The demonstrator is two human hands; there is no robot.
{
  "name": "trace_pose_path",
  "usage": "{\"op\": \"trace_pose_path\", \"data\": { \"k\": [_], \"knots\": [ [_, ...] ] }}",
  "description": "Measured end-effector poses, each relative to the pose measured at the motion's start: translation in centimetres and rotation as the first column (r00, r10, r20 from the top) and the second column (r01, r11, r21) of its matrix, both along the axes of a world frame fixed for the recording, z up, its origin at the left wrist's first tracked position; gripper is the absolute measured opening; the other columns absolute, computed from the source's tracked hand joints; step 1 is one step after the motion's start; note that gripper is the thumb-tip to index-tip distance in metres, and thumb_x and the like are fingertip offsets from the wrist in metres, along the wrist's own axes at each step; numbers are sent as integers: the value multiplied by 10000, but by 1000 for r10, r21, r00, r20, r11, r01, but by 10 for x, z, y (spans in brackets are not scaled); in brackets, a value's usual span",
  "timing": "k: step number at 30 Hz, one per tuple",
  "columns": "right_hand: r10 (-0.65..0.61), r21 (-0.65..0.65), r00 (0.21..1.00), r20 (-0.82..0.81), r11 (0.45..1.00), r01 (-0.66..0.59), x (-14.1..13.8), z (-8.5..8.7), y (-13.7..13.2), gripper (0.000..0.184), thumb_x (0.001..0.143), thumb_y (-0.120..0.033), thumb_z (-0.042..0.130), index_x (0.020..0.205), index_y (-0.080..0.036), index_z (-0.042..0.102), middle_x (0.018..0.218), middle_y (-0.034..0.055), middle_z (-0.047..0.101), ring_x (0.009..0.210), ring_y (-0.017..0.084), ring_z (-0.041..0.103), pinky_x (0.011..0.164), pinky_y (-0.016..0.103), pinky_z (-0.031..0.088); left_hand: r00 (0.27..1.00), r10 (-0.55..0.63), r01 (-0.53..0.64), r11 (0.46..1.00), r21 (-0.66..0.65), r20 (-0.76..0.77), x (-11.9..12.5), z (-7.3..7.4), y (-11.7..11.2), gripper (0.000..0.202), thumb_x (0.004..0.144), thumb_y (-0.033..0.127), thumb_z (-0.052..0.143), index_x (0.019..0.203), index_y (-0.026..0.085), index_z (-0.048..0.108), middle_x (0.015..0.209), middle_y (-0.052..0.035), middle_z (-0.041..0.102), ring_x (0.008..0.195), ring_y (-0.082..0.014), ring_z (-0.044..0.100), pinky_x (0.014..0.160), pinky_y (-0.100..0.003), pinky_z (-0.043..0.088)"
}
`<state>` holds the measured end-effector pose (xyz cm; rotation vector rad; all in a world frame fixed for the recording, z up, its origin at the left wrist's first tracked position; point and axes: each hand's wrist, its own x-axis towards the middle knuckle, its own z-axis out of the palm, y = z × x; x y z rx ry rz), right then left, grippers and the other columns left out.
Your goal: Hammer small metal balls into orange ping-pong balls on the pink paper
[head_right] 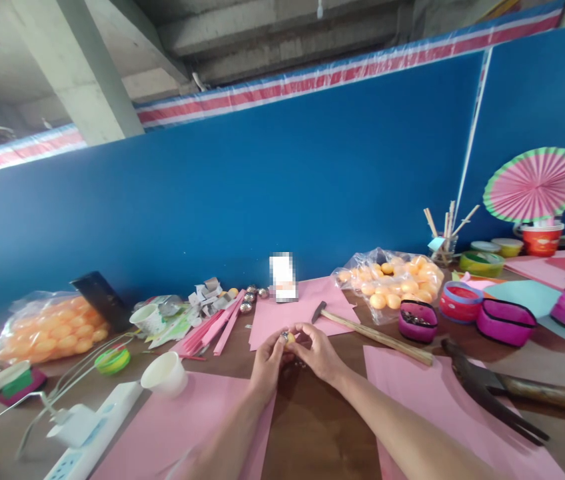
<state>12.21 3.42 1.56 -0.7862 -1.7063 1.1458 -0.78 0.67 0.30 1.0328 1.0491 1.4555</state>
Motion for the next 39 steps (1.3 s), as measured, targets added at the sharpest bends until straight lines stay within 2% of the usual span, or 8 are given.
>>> {"op": "trace_pose_path", "data": {
  "k": [5, 12, 16, 21, 24, 29, 39],
  "knots": [
    [-4, 30, 1000, -4, 1000, 4, 1, -2, 1, 329, 754, -402, 551, 999, -185, 580, 989, 64, 614, 855, 184, 585, 779, 309, 475, 999, -36, 35, 999, 29, 25, 1, 5, -4, 385, 744, 388, 550, 1035, 139, 594, 969, -108, 641, 854, -211, 611, 721, -307, 500],
    [-23, -25, 1000, -21, 999, 23, 2, -2, 6, 340, 785, -385, 511, 1055, -189, 577, 1017, 69, 624, 924, 203, 579, 828, 343, 464, 992, -3, 5, 1000, -16, 122, -1, 2, -3, 433, 749, 369, 556, 1118, 142, 543, 1015, -118, 621, 864, -205, 608, 778, -344, 489],
    [-43, -42, 998, -37, 998, 41, 1, 0, 5, 320, 798, -384, 488, 1028, -186, 591, 1013, 73, 626, 971, 208, 560, 830, 328, 462, 995, 0, -2, 1000, 20, 98, 1, 3, -3, 398, 741, 348, 571, 1088, 154, 558, 1067, -112, 602, 939, -224, 586, 815, -359, 479],
    [-18, -50, 998, -57, 999, 15, 1, -2, 6, 333, 799, -395, 485, 1046, -189, 570, 988, 64, 627, 863, 186, 589, 760, 312, 482, 1000, -13, 13, 998, 66, -3, -1, 4, -4, 387, 737, 332, 579, 1084, 162, 560, 1075, -108, 602, 976, -231, 570, 860, -377, 454],
    [-13, -48, 998, -68, 999, 10, 2, -3, 7, 329, 790, -392, 504, 1040, -189, 571, 984, 60, 627, 876, 187, 582, 776, 313, 471, 999, -12, 15, 996, 86, -37, -3, 1, -3, 386, 736, 322, 583, 1083, 155, 561, 1070, -112, 607, 981, -231, 569, 883, -385, 436],
    [-11, -57, 995, -102, 998, 6, 2, -4, 10, 326, 775, -392, 528, 1023, -189, 587, 984, 65, 629, 927, 202, 567, 804, 318, 456, 1000, -3, 3, 997, 81, -2, -3, -1, 0, 398, 729, 314, 592, 1092, 153, 555, 1069, -108, 611, 968, -224, 577, 873, -376, 445],
    [66, -122, 977, -205, 988, -92, 5, -3, 9, 317, 759, -405, 549, 979, -183, 600, 933, 56, 638, 848, 183, 583, 746, 293, 460, 999, -17, 16, 999, 39, 43, -1, 5, -3, 395, 685, 326, 633, 1033, 143, 597, 963, -98, 651, 856, -206, 615, 770, -342, 499]
  ]
}}
